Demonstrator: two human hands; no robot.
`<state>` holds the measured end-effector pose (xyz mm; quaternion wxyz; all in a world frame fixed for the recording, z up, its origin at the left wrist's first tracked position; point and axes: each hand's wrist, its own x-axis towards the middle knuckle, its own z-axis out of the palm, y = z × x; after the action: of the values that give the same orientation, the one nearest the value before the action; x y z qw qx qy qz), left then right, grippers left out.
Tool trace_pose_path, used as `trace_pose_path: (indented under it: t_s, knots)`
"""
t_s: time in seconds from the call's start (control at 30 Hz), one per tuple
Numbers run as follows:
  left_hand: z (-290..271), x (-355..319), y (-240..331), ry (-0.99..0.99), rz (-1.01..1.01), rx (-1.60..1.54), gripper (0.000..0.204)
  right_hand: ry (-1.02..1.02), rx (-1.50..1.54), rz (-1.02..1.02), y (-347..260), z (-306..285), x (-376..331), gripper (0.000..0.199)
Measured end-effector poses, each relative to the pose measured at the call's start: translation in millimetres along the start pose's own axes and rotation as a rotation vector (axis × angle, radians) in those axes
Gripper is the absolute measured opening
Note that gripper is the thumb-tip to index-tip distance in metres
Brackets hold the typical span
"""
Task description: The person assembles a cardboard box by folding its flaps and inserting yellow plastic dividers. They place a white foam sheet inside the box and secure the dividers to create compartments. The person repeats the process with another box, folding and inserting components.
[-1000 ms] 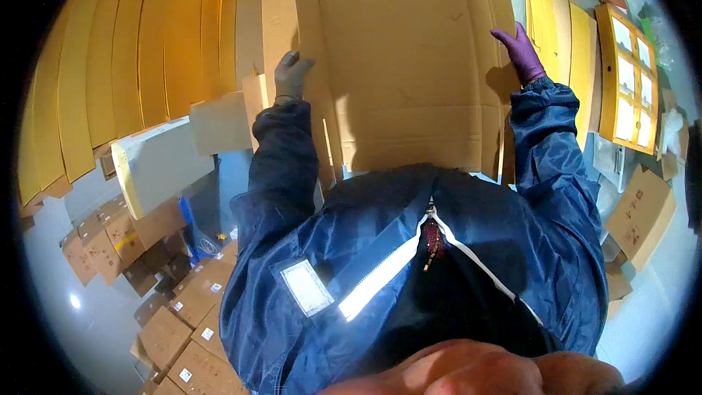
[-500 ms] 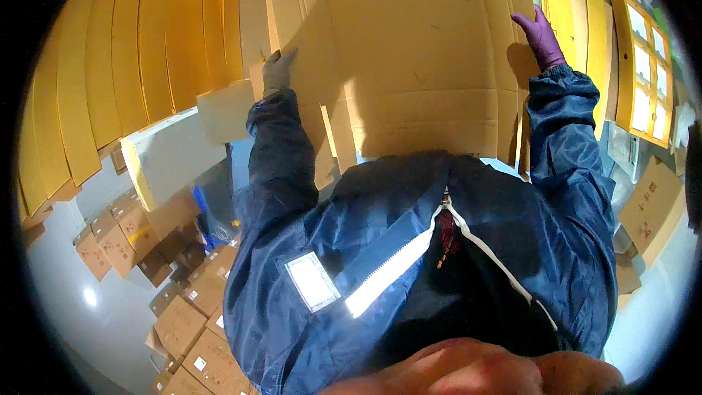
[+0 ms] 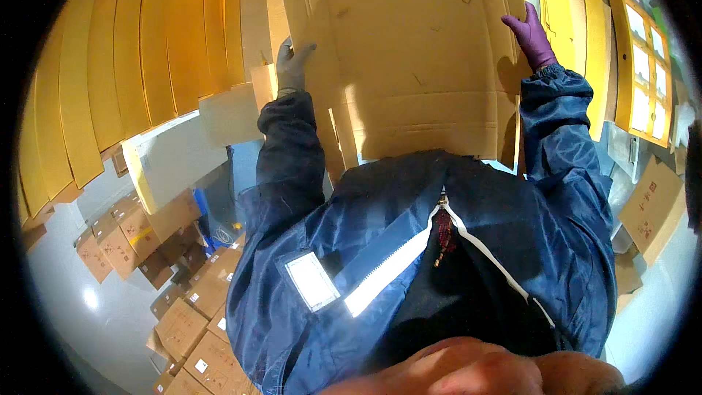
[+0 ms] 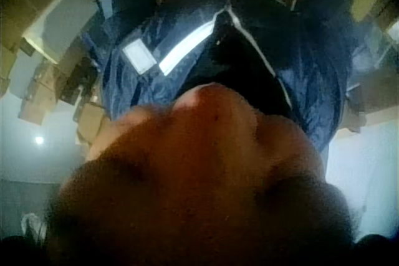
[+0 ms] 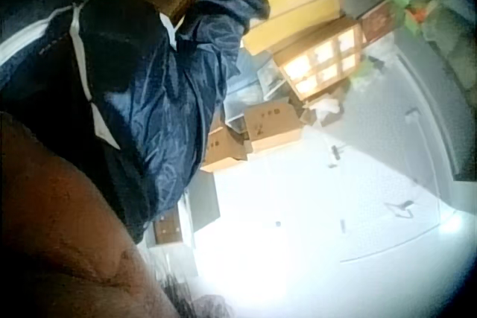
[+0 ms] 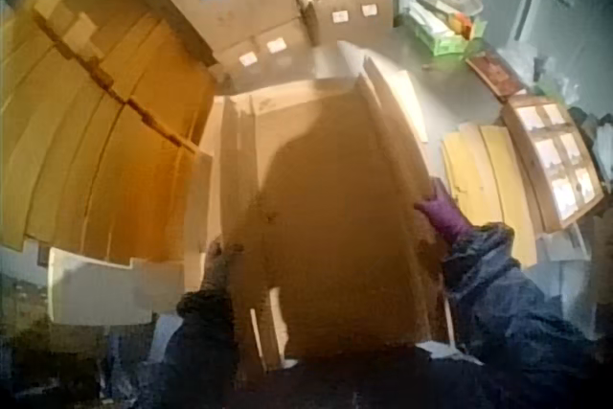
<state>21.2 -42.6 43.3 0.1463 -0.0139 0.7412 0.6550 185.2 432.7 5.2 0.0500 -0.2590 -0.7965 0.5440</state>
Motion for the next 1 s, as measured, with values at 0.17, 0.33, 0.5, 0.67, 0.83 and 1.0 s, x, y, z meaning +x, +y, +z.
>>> trace_pose_path:
  t_s: [0.17,0.33,0.5,0.67,0.83,1.0]
  knots:
    - [-2,-6,13,0.114,0.035,0.399,0.036,-0.071,0.036,0.002,-20,-5,-11,0.065]
    - [-17,50,22,0.008,-0.042,0.447,0.039,-0.234,0.091,0.115,-37,-41,22,0.058]
    - [-20,133,8,-0.298,0.189,0.259,0.046,-0.196,0.285,0.082,-20,-40,93,0.062]
    - [-21,160,-11,-0.281,-0.085,-0.017,0.054,-0.116,0.439,0.111,-6,-7,102,0.058]
    - [4,171,-23,-0.363,-0.021,0.048,0.057,-0.170,0.472,0.063,-24,1,99,0.060]
    - [19,173,-37,-0.328,-0.038,-0.005,0.052,-0.232,0.450,0.188,-40,-9,113,0.056]
